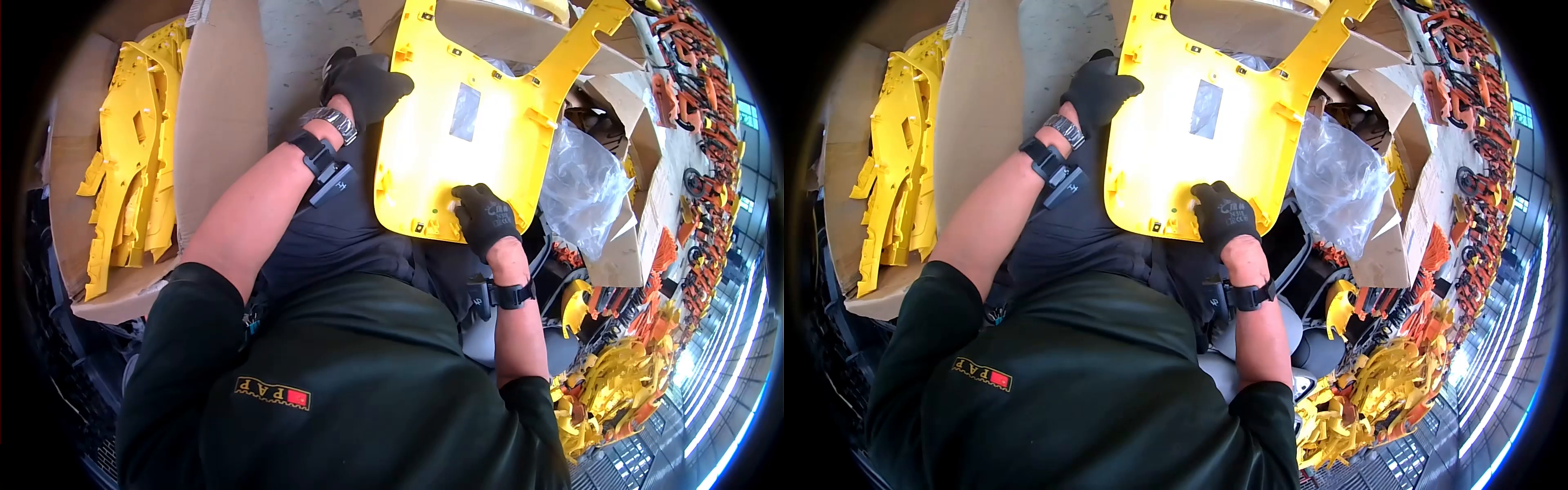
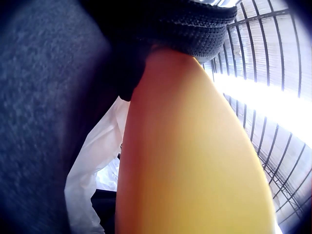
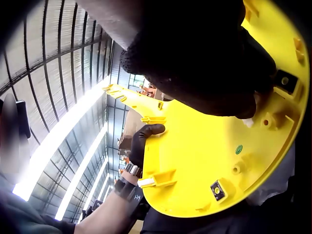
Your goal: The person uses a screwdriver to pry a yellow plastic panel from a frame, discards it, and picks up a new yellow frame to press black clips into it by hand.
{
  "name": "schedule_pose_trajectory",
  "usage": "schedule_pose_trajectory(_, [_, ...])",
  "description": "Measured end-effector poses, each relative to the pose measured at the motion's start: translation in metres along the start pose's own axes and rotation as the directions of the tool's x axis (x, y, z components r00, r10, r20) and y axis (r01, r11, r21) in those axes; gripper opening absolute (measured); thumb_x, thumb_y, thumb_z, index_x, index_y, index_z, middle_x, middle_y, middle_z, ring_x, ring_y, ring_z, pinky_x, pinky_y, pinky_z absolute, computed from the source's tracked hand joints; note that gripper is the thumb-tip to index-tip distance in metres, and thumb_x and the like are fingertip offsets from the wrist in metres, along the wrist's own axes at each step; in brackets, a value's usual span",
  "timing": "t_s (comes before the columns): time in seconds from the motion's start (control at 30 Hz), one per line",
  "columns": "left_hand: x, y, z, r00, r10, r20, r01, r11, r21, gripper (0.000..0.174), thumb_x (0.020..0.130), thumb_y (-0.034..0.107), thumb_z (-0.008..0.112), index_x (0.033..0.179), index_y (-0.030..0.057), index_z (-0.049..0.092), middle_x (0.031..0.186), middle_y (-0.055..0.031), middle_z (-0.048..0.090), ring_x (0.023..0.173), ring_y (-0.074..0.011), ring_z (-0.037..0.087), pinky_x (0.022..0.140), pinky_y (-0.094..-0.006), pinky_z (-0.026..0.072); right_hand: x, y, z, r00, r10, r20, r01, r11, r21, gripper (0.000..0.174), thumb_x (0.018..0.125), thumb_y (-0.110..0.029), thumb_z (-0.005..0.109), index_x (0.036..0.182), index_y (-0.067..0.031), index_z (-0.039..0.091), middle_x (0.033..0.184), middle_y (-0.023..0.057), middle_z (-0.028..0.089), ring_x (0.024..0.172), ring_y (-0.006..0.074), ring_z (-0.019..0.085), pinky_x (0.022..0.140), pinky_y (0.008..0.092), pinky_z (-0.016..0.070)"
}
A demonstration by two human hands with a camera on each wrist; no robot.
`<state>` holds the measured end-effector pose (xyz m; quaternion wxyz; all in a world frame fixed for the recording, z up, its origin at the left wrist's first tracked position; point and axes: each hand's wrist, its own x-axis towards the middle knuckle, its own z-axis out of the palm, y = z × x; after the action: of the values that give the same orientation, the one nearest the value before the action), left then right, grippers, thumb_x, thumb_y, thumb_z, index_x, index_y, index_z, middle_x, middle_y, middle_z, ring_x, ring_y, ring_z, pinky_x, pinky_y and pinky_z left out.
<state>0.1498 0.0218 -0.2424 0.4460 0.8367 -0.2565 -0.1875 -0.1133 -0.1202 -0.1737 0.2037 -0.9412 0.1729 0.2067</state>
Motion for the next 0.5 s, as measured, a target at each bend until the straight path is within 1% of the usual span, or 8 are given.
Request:
schedule_pose_trajectory(0.1, [0.004,-0.01,0.006,0.999,-0.033,-0.034,0.034,0.998,0.043,0.036,0.08,0.039,0.067,0.089,0.0047,0.074,0.087,-0.013,0.075,0.079,-0.0296,0.07,0.076,-0.0397,0.0538,-0.003,0.007,0.0,0.997,0.072,0.028,-0.073,0.997,0.037,0.026,0.09,-0.016,0.062,0.115,-0.0127,0.065,0.111,0.0158,0.066,0.1,0.0364,0.066,0.089,0.0451,0.0517])
schedule_pose_trajectory(0.2, [0.004,-0.013,0.006,0.998,0.068,0.0,-0.067,0.984,-0.168,0.036,0.08,0.034,0.07,0.092,0.0004,0.073,0.085,-0.0148,0.075,0.078,-0.0262,0.071,0.075,-0.0366,0.055,-0.008,0.014,0.0,1.0,0.022,0.021,-0.02,0.994,-0.105,0.023,0.087,-0.011,0.06,0.11,-0.0125,0.065,0.109,0.0158,0.066,0.1,0.0363,0.066,0.085,0.0457,0.0516])
schedule_pose_trajectory(0.3, [0.003,-0.008,0.004,0.999,0.037,0.008,-0.034,0.974,-0.222,0.036,0.081,0.032,0.069,0.091,-0.0017,0.071,0.085,-0.0161,0.074,0.075,-0.0254,0.071,0.071,-0.0348,0.0549,-0.023,0.016,-0.006,0.999,0.042,-0.016,-0.043,0.992,-0.123,0.023,0.087,-0.011,0.061,0.109,-0.0122,0.065,0.11,0.0163,0.066,0.101,0.0358,0.066,0.086,0.046,0.0514])
schedule_pose_trajectory(0.37, [0.002,-0.009,0.005,0.999,0.031,0.019,-0.027,0.982,-0.186,0.036,0.081,0.033,0.069,0.091,-0.0018,0.071,0.085,-0.0161,0.074,0.075,-0.0256,0.071,0.071,-0.0352,0.0548,-0.036,0.022,-0.008,0.978,0.094,-0.184,-0.067,0.986,0.151,0.02,0.088,-0.01,0.062,0.108,-0.0107,0.064,0.103,0.0173,0.067,0.095,0.0381,0.066,0.082,0.0447,0.0526])
schedule_pose_trajectory(0.4, [0.002,-0.007,0.002,0.999,0.031,0.028,-0.027,0.99,-0.141,0.036,0.081,0.033,0.069,0.092,-0.0019,0.071,0.085,-0.0161,0.074,0.075,-0.0259,0.071,0.071,-0.0355,0.0548,-0.045,0.035,-0.005,0.956,0.118,-0.267,-0.025,0.944,0.328,0.017,0.092,-0.01,0.062,0.109,-0.0087,0.062,0.09,0.0137,0.069,0.08,0.0307,0.068,0.07,0.0385,0.054])
schedule_pose_trajectory(0.43, [0.001,-0.007,0.001,0.999,0.027,0.026,-0.023,0.99,-0.142,0.036,0.081,0.033,0.069,0.092,-0.0019,0.071,0.085,-0.0161,0.074,0.075,-0.0259,0.071,0.071,-0.0355,0.0548,-0.055,0.042,-0.011,0.943,0.251,-0.218,-0.077,0.803,0.591,0.017,0.093,-0.01,0.061,0.11,-0.0069,0.061,0.087,0.011,0.068,0.074,0.0244,0.066,0.066,0.0343,0.0528])
schedule_pose_trajectory(0.47, [0.001,-0.007,0.001,1.0,0.015,0.018,-0.013,0.989,-0.145,0.036,0.081,0.032,0.069,0.092,-0.0022,0.071,0.084,-0.0161,0.074,0.075,-0.026,0.071,0.07,-0.0357,0.0548,-0.065,0.048,-0.017,0.92,0.368,-0.133,-0.119,0.587,0.801,0.017,0.095,-0.009,0.061,0.111,-0.005,0.06,0.083,0.0083,0.067,0.068,0.0181,0.064,0.061,0.0301,0.0515])
schedule_pose_trajectory(0.5, [0.002,-0.006,0.003,1.0,0.01,0.011,-0.009,0.989,-0.15,0.036,0.081,0.032,0.069,0.092,-0.0025,0.071,0.084,-0.0161,0.074,0.075,-0.0262,0.071,0.07,-0.0359,0.0547,-0.073,0.051,-0.028,0.908,0.388,-0.159,-0.128,0.617,0.777,0.017,0.096,-0.009,0.059,0.112,-0.0031,0.058,0.084,0.0068,0.067,0.067,0.0138,0.062,0.06,0.028,0.0505])
